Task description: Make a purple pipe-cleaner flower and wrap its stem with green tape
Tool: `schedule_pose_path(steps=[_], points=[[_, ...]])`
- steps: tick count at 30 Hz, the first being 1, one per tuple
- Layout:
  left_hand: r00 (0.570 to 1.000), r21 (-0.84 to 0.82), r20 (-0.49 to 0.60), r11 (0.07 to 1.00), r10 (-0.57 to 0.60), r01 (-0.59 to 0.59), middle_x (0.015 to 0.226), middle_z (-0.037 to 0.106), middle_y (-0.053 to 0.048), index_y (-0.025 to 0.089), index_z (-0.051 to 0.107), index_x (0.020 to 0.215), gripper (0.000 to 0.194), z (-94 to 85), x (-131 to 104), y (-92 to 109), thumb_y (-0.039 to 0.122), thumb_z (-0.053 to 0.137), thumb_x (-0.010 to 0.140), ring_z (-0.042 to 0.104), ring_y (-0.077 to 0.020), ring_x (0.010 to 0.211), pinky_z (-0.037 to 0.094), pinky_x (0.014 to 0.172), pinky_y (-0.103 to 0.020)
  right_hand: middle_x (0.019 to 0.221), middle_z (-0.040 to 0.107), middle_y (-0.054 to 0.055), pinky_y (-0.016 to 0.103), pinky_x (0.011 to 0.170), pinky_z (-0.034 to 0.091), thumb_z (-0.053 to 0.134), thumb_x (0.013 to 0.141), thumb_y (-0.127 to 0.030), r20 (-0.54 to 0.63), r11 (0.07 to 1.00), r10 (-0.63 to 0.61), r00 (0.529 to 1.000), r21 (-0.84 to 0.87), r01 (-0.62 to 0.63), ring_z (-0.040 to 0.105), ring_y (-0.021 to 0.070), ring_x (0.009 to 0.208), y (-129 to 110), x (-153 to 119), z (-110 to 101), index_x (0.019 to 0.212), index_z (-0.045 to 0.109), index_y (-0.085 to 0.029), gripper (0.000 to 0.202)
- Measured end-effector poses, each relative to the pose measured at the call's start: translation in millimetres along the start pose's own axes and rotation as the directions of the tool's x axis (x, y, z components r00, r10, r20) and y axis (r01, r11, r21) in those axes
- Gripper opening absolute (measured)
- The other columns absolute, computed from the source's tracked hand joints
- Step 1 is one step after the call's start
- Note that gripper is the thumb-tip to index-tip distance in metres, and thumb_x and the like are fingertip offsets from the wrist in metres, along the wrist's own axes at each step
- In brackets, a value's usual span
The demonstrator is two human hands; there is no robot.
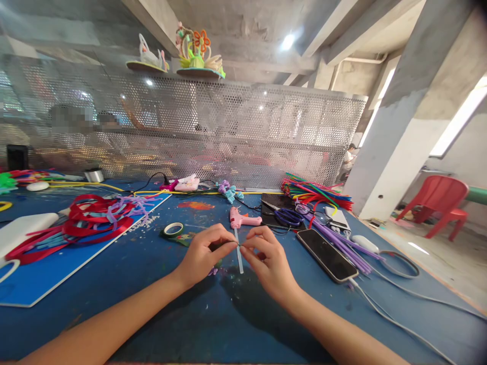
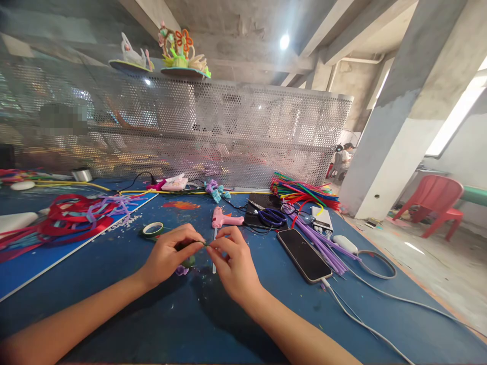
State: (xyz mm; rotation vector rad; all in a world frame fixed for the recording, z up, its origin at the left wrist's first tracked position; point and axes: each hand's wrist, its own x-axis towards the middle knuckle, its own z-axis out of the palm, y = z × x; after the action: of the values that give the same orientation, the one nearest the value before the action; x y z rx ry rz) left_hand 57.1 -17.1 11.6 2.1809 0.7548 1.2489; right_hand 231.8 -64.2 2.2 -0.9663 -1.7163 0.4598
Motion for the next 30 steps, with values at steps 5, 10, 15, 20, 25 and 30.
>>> schedule_pose_path(steps=[5, 10, 15, 20, 25, 30], points=[[0.990, -0.004, 0.022, 0.990, 0.142, -0.142, 0.079, 0.063, -0.002, 0.021, 0.068, 0.084, 0.007, -3.4, -0.7, -0.1, 0.020, 0.061, 0.084, 0.058, -0.0154, 0.075, 0.044, 0.070, -0.027, 0.080, 0.050, 0.002, 0.022, 0.057, 0.041, 0.055, 0.086, -0.034, 0.182, 0.971, 0.090, 0.979, 0.203, -0.126, 0.048, 0.0111, 0.067, 1.6, 5.0, -3.9, 0.073, 0.062, -0.018, 0.022], [0.980, -0.367, 0.196, 0.923, -0.043, 0.114, 0.073, 0.060, -0.001, 0.019, 0.064, 0.083, 0.010, 1.8, -2.8, 7.8, 0.029, 0.060, 0.085, 0.059, -0.0131, 0.063, 0.043, 0.059, -0.025, 0.056, 0.022, -0.010, 0.016, 0.038, 0.010, 0.062, 0.079, -0.044, 0.773, 0.508, 0.228, 0.592, 0.424, -0.750, 0.010, 0.0041, 0.044, 4.0, 10.3, -16.6, 0.077, 0.056, -0.017, 0.028], [0.953, -0.380, 0.224, 0.882, -0.202, 0.277, 0.059, 0.055, 0.004, 0.017, 0.057, 0.077, 0.015, 2.6, 0.0, 13.1, 0.031, 0.058, 0.084, 0.051, -0.0094, 0.053, 0.038, 0.052, -0.021, 0.058, 0.031, -0.009, 0.016, 0.038, 0.018, 0.057, 0.083, -0.045, 0.579, 0.660, 0.316, 0.752, 0.435, -0.613, 0.020, 0.0039, 0.042, -0.6, 6.5, -7.4, 0.084, 0.051, -0.019, 0.027], [0.972, -0.155, 0.059, 0.959, -0.229, 0.236, 0.065, 0.054, 0.003, 0.015, 0.062, 0.070, 0.014, 3.6, 2.1, 13.7, 0.025, 0.061, 0.079, 0.046, -0.0084, 0.057, 0.036, 0.052, -0.019, 0.074, 0.049, -0.005, 0.018, 0.048, 0.029, 0.071, 0.071, -0.025, 0.066, 0.987, 0.158, 0.985, 0.024, -0.159, 0.038, 0.0056, 0.052, 7.8, -1.7, 7.3, 0.079, 0.049, -0.019, 0.025], [0.968, -0.089, 0.016, 0.964, -0.252, 0.252, 0.064, 0.055, 0.002, 0.014, 0.065, 0.067, 0.016, 5.9, 0.3, 14.2, 0.027, 0.063, 0.076, 0.046, -0.0093, 0.056, 0.035, 0.051, -0.020, 0.067, 0.055, -0.001, 0.022, 0.053, 0.031, 0.063, 0.082, -0.025, -0.053, 0.926, -0.159, 0.986, -0.353, 0.130, 0.046, 0.0101, 0.056, 16.3, -4.8, 5.6, 0.069, 0.053, -0.018, 0.017], [0.951, -0.183, 0.059, 0.933, -0.302, 0.308, 0.061, 0.054, 0.003, 0.015, 0.063, 0.066, 0.020, 4.2, 3.9, 12.0, 0.032, 0.065, 0.075, 0.043, -0.0083, 0.052, 0.033, 0.048, -0.020, 0.071, 0.063, 0.003, 0.026, 0.065, 0.038, 0.061, 0.085, -0.026, -0.050, 0.894, -0.311, 0.949, -0.354, 0.274, 0.054, 0.0144, 0.068, 10.8, -1.3, 0.9, 0.070, 0.058, -0.018, 0.017]])
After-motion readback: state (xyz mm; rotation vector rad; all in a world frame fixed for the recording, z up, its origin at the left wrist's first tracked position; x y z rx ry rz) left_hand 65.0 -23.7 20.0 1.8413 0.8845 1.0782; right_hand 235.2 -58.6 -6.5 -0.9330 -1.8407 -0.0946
